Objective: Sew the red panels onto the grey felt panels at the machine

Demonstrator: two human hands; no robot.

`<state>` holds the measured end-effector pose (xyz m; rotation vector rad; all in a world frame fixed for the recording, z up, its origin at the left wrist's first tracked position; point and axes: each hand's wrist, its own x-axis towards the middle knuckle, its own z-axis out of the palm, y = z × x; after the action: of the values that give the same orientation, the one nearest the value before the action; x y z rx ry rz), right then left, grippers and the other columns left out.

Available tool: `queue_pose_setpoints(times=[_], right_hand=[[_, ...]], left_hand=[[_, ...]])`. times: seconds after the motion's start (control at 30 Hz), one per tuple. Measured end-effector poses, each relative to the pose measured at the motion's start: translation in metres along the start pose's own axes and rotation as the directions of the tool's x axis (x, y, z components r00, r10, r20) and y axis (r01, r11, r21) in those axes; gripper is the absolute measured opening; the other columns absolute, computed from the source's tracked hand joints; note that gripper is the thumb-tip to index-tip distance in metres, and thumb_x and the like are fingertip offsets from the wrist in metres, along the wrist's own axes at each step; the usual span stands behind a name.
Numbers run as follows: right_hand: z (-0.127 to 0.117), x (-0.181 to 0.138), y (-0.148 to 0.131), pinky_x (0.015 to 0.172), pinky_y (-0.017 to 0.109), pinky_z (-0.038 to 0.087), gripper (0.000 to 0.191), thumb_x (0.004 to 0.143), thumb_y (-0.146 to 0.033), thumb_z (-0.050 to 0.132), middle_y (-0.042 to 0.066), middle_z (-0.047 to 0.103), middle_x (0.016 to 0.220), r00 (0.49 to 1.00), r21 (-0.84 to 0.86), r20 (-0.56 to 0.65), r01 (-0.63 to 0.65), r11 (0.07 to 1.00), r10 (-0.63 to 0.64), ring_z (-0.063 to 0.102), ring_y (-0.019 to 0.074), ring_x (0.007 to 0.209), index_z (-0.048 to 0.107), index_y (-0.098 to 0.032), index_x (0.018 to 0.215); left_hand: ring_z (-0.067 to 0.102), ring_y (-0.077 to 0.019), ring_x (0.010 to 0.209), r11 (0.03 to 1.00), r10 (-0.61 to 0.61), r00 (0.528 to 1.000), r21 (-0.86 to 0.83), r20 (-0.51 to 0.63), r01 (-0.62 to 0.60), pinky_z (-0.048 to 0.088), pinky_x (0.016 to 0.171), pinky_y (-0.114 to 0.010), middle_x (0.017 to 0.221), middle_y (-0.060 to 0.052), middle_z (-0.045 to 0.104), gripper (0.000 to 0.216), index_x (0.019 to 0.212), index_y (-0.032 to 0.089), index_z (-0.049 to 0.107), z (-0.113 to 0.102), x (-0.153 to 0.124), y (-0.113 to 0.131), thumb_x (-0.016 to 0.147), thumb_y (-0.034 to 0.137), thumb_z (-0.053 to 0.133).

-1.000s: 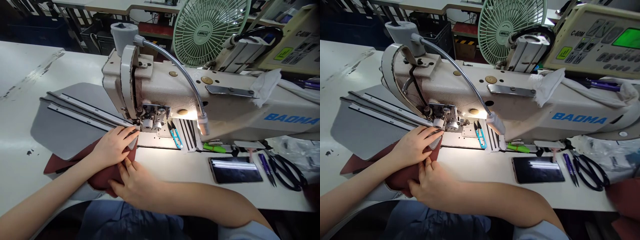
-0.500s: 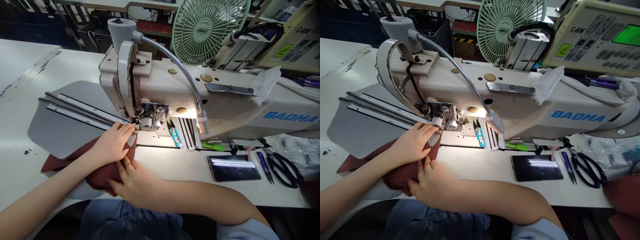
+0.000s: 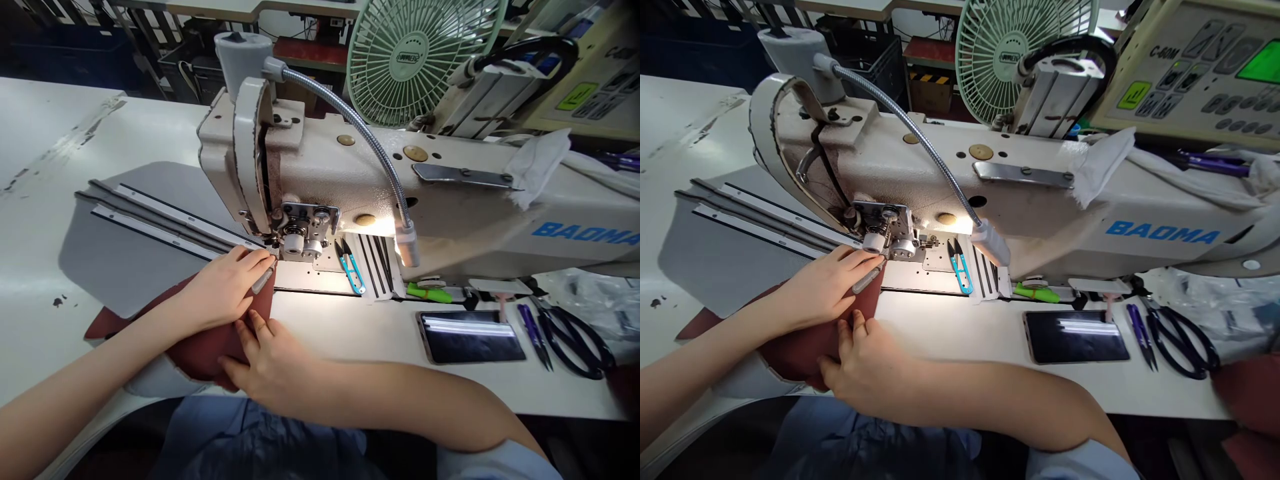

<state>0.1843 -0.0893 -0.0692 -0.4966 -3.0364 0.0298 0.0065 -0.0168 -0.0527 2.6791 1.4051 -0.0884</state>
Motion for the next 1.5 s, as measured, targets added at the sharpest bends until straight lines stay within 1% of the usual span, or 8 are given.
queue_pose_setpoints(times=[0.17,0.37,0.5,0.73,0.9,1.1,1.3,1.5], right_hand=[[0.004,0.002,0.006,0.079,0.042,0.046,0.037,0.098,-0.032,0.045,0.028,0.056,0.135,1.0,-0.027,0.003,-0.001,1.0,0.002,0.058,0.0401,0.12,0.058,-0.017,0.129],[0.002,0.002,0.018,0.083,0.044,0.045,0.036,0.098,-0.029,0.044,0.027,0.056,0.135,1.0,-0.014,0.028,-0.007,1.0,0.007,0.059,0.0384,0.119,0.058,-0.019,0.129],[-0.002,0.002,0.025,0.078,0.043,0.045,0.036,0.096,-0.026,0.046,0.027,0.057,0.133,0.999,0.019,0.041,-0.004,1.0,0.003,0.057,0.0387,0.119,0.057,-0.021,0.131],[-0.005,0.003,0.026,0.075,0.039,0.045,0.026,0.094,-0.021,0.046,0.025,0.065,0.115,0.999,0.062,0.042,-0.007,0.998,0.005,0.06,0.0337,0.106,0.061,-0.018,0.115],[-0.004,0.002,0.026,0.075,0.04,0.044,0.027,0.097,-0.02,0.04,0.024,0.065,0.111,0.999,0.088,0.053,-0.016,0.996,0.012,0.06,0.0319,0.102,0.061,-0.018,0.114],[-0.005,0.002,0.026,0.077,0.041,0.044,0.026,0.094,-0.019,0.046,0.022,0.066,0.11,0.999,0.076,0.046,0.009,0.997,-0.013,0.06,0.0318,0.101,0.061,-0.018,0.115],[-0.006,0.002,0.026,0.074,0.04,0.044,0.027,0.094,-0.022,0.045,0.024,0.064,0.117,0.999,0.061,0.048,-0.01,0.998,0.007,0.059,0.0369,0.109,0.062,-0.019,0.115],[-0.003,0.004,0.03,0.076,0.039,0.045,0.031,0.095,-0.024,0.047,0.022,0.063,0.121,0.999,0.055,0.033,-0.029,0.998,0.027,0.055,0.0374,0.117,0.062,-0.022,0.122]], left_hand=[[0.055,-0.0271,0.111,0.995,-0.031,0.999,-0.095,0.041,0.035,0.05,0.091,-0.038,0.116,-0.009,0.061,0.051,0.124,0.019,0.059,-0.011,0.019,-0.012,0.074,0.009,0.05],[0.057,-0.0296,0.106,0.996,-0.061,0.998,-0.06,-0.022,0.06,0.05,0.087,-0.04,0.102,-0.01,0.064,0.038,0.11,0.018,0.064,-0.006,0.028,-0.012,0.074,0.012,0.052],[0.054,-0.0306,0.105,0.996,-0.084,0.992,-0.038,-0.097,0.08,0.05,0.086,-0.041,0.109,-0.01,0.066,0.046,0.12,0.016,0.063,0.007,0.018,-0.005,0.076,0.015,0.055],[0.054,-0.029,0.11,0.998,0.047,0.95,0.046,-0.308,-0.034,0.043,0.1,-0.041,0.13,-0.014,0.062,0.047,0.13,0.008,0.059,0.028,-0.002,0.0,0.084,0.013,0.052],[0.055,-0.0285,0.109,0.998,0.045,0.956,0.057,-0.29,-0.029,0.046,0.097,-0.043,0.132,-0.014,0.061,0.037,0.124,0.012,0.062,0.031,-0.002,0.002,0.089,0.016,0.05],[0.051,-0.0311,0.107,0.993,-0.119,0.976,-0.027,-0.18,0.116,0.052,0.088,-0.045,0.114,-0.013,0.065,0.034,0.114,0.012,0.063,0.017,0.008,0.009,0.083,0.012,0.05],[0.048,-0.0283,0.113,0.999,-0.026,0.993,-0.033,-0.118,0.022,0.049,0.092,-0.041,0.126,-0.011,0.059,0.036,0.118,0.014,0.061,0.016,0.006,0.009,0.085,0.008,0.048],[0.049,-0.0278,0.108,0.999,-0.016,0.993,-0.048,-0.119,0.01,0.047,0.092,-0.041,0.112,-0.012,0.062,0.033,0.113,0.014,0.062,0.015,0.014,0.001,0.085,0.007,0.046]])
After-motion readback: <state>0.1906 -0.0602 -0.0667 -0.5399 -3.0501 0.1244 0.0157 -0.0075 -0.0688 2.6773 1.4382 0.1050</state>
